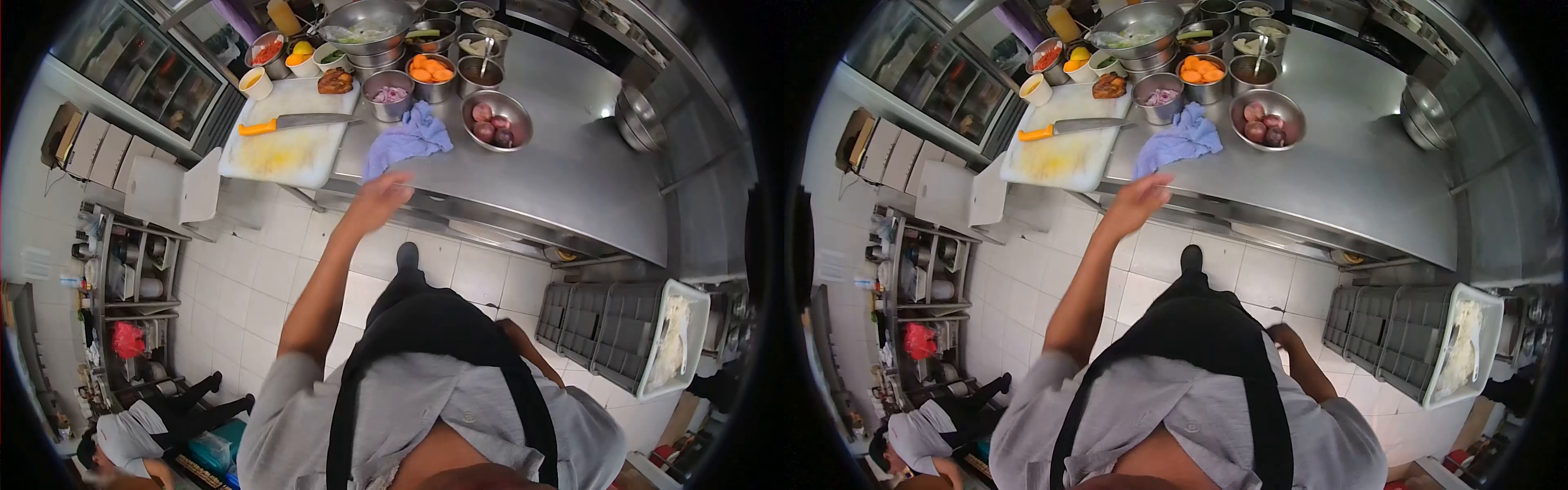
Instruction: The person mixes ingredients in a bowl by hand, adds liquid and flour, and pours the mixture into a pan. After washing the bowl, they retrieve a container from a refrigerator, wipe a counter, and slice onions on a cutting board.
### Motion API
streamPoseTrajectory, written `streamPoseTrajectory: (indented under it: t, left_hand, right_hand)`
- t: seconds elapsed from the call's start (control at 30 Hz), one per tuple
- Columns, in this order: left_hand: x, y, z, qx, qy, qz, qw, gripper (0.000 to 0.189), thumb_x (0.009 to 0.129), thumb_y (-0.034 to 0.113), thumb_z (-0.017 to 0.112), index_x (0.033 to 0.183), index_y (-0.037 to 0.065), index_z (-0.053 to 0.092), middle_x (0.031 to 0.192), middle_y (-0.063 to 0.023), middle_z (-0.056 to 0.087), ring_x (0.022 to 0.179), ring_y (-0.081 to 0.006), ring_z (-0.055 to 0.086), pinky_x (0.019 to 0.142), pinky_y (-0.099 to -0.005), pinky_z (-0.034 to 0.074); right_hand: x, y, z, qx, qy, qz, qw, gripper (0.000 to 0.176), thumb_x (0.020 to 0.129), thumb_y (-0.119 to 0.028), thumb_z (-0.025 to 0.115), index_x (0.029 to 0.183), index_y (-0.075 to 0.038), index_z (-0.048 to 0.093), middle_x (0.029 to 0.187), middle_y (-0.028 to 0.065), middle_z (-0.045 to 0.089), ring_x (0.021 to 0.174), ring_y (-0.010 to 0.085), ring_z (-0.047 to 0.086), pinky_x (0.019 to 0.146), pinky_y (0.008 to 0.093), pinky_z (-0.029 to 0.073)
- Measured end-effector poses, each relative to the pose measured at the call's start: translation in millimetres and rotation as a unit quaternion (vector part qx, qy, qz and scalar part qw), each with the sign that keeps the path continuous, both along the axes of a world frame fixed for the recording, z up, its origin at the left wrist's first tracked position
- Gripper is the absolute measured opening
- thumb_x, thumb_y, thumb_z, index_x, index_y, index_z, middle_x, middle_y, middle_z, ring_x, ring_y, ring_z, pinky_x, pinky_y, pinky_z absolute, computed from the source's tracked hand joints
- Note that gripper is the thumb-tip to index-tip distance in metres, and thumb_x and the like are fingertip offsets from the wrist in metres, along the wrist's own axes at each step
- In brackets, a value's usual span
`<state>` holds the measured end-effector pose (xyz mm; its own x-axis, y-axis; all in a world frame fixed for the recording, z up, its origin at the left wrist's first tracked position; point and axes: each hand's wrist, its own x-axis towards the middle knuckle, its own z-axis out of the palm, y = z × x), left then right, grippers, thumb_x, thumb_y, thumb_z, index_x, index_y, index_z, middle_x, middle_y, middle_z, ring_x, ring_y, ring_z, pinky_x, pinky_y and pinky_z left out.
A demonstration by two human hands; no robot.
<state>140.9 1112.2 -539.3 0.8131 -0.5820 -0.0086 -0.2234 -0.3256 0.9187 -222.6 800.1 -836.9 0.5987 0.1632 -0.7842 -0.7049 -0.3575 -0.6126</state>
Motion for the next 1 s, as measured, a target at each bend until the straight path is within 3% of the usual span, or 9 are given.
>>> streamPoseTrajectory:
  t: [0.1,0.23,0.4,0.5,0.6,0.67,0.93,0.97,1.0]
  left_hand:
    - [88.5,-61.3,-36.4,0.01,-0.218,-0.009,0.976,0.042,0.082,0.026,0.066,0.119,0.008,0.058,0.119,-0.0134,0.058,0.112,-0.0243,0.054,0.096,-0.0344,0.041]
    - [110.3,-102.1,-80.4,0.211,-0.426,0.023,0.88,0.044,0.078,0.028,0.068,0.119,0.013,0.059,0.123,-0.0155,0.056,0.119,-0.0304,0.049,0.097,-0.0395,0.04]
    - [163.9,2.4,-48.6,-0.018,-0.211,0.123,0.969,0.036,0.074,0.0,0.057,0.107,0.01,0.064,0.107,-0.0182,0.062,0.099,-0.032,0.06,0.087,-0.0369,0.046]
    - [235.4,127.1,-40.0,0.122,-0.374,0.293,0.871,0.042,0.067,-0.012,0.045,0.101,0.003,0.064,0.091,-0.0197,0.065,0.087,-0.037,0.062,0.075,-0.0405,0.05]
    - [271.0,207.0,-55.4,0.39,-0.33,0.316,0.799,0.044,0.079,0.002,0.047,0.121,0.012,0.054,0.13,-0.0113,0.049,0.124,-0.0299,0.041,0.097,-0.0583,0.03]
    - [272.0,231.1,-55.3,0.418,-0.3,0.26,0.817,0.042,0.079,0.003,0.05,0.12,0.015,0.056,0.125,-0.0094,0.052,0.122,-0.0281,0.043,0.097,-0.0527,0.033]
    - [274.2,305.3,-59.6,0.344,-0.336,0.181,0.858,0.041,0.077,0.013,0.065,0.117,0.017,0.061,0.107,-0.0091,0.057,0.102,-0.0258,0.051,0.094,-0.0427,0.033]
    - [271.9,303.9,-56.3,0.33,-0.333,0.172,0.866,0.043,0.077,0.013,0.065,0.12,0.015,0.059,0.108,-0.0103,0.056,0.101,-0.0263,0.052,0.094,-0.0428,0.033]
    - [268.5,300.6,-52.7,0.336,-0.349,0.175,0.857,0.045,0.077,0.012,0.065,0.121,0.013,0.057,0.108,-0.0114,0.056,0.101,-0.0274,0.052,0.094,-0.0433,0.034]
  right_hand:
    - [114.1,4.3,50.5,-0.057,-0.121,0.086,0.987,0.024,0.082,-0.019,0.059,0.097,-0.001,0.066,0.087,0.0089,0.065,0.078,0.0157,0.061,0.067,0.0354,0.052]
    - [245.1,49.8,223.0,0.03,-0.104,-0.112,0.988,0.026,0.087,-0.02,0.056,0.103,-0.001,0.064,0.091,0.0039,0.065,0.088,0.0119,0.058,0.078,0.027,0.046]
    - [328.7,77.8,284.4,0.022,-0.239,-0.13,0.962,0.028,0.086,-0.019,0.062,0.108,-0.002,0.061,0.098,0.0069,0.063,0.093,0.015,0.057,0.084,0.0289,0.045]
    - [378.3,96.0,269.1,-0.128,-0.463,-0.074,0.874,0.033,0.082,-0.021,0.065,0.112,-0.006,0.06,0.12,0.0164,0.053,0.112,0.0283,0.05,0.093,0.0366,0.04]
    - [431.5,118.3,263.5,-0.318,-0.562,-0.004,0.764,0.035,0.078,-0.022,0.067,0.109,-0.007,0.061,0.127,0.0154,0.048,0.119,0.034,0.043,0.099,0.0443,0.033]
    - [439.3,132.6,249.9,-0.363,-0.565,0.02,0.741,0.033,0.076,-0.022,0.068,0.105,-0.007,0.061,0.125,0.0137,0.049,0.118,0.0342,0.043,0.1,0.0468,0.03]
    - [384.2,105.4,193.9,-0.246,-0.534,-0.136,0.798,0.014,0.068,-0.012,0.062,0.08,-0.006,0.059,0.086,0.0082,0.06,0.084,0.0259,0.056,0.073,0.0349,0.045]
    - [375.0,107.1,204.5,-0.119,-0.33,-0.259,0.9,0.01,0.07,-0.01,0.062,0.078,-0.006,0.057,0.079,0.0026,0.059,0.075,0.0157,0.055,0.067,0.0274,0.044]
    - [366.3,111.0,214.0,-0.025,-0.255,-0.325,0.91,0.008,0.07,-0.008,0.061,0.077,-0.007,0.057,0.079,0.0008,0.058,0.074,0.0122,0.054,0.067,0.0252,0.043]
